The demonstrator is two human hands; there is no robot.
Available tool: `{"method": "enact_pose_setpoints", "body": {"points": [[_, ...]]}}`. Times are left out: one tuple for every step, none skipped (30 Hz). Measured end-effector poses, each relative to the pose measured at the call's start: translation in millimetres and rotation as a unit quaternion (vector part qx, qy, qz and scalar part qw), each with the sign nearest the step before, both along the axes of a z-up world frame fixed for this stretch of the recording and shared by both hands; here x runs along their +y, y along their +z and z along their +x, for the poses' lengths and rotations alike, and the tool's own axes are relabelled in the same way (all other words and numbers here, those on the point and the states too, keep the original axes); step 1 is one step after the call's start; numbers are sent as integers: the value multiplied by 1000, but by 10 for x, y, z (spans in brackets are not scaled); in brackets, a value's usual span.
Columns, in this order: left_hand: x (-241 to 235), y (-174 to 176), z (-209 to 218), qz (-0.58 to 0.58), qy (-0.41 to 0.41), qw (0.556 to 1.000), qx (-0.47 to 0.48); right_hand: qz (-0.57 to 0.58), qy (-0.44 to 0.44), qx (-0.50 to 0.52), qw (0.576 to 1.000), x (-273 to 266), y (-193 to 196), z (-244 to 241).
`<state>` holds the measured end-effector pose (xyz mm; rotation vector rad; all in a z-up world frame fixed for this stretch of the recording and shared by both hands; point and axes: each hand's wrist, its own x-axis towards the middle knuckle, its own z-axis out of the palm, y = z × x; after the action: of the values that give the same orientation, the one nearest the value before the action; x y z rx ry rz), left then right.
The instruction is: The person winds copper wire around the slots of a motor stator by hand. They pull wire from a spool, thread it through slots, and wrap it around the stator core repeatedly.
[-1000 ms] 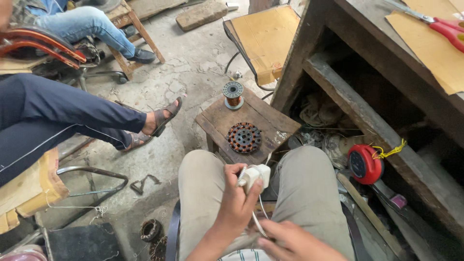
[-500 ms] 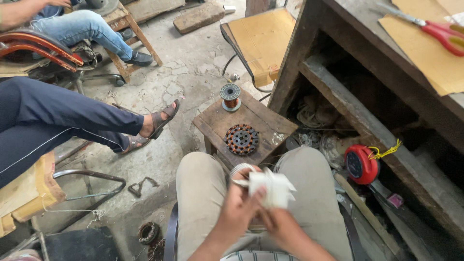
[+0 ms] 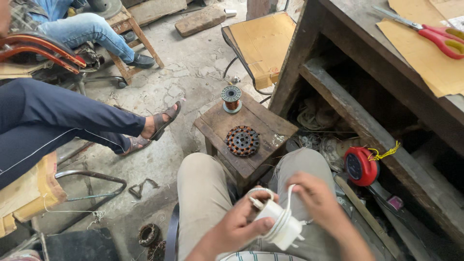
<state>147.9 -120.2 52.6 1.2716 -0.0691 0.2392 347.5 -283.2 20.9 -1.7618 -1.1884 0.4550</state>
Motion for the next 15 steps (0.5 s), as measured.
{"method": "enact_pose_setpoints", "body": {"points": [[-83, 5, 42, -82, -4, 997, 1, -12, 21, 77, 997, 70, -143, -138], [-162, 1, 68, -166, -4, 986, 3, -27, 44, 154, 987, 103, -271, -283], [-186, -9, 79, -128, 71, 989, 30, 22, 59, 56, 996, 134, -385, -457], [-173, -22, 105, -87, 142, 984, 58, 74, 73, -42, 994, 182, -463, -607], [-152, -39, 129, -45, 211, 973, 85, -13, 106, -24, 994, 160, -470, -672], [-120, -67, 149, 65, 283, 955, 66, -102, 138, -6, 985, 94, -432, -739], [-61, -102, 160, 175, 349, 919, 46, -190, 171, 12, 967, 10, -352, -763], [1, -145, 184, 280, 405, 870, 19, -168, 177, 27, 969, -88, -236, -716], [47, -193, 160, 325, 385, 863, 32, -146, 183, 41, 971, -184, -106, -633], [82, -248, 113, 368, 358, 857, 42, -125, 181, 56, 974, -256, 6, -529], [107, -316, 69, 411, 331, 848, 50, -130, 153, 45, 979, -277, 77, -399], [130, -396, 19, 394, 272, 877, 31, -135, 121, 35, 983, -301, 114, -283], [142, -486, -34, 376, 212, 902, 13, -141, 90, 25, 986, -333, 119, -174], [156, -591, -46, 360, 153, 920, -8, -60, 113, 46, 991, -307, 73, -44], [129, -701, -66, 287, 98, 953, 4, 20, 136, 65, 988, -272, -12, 43]]}}
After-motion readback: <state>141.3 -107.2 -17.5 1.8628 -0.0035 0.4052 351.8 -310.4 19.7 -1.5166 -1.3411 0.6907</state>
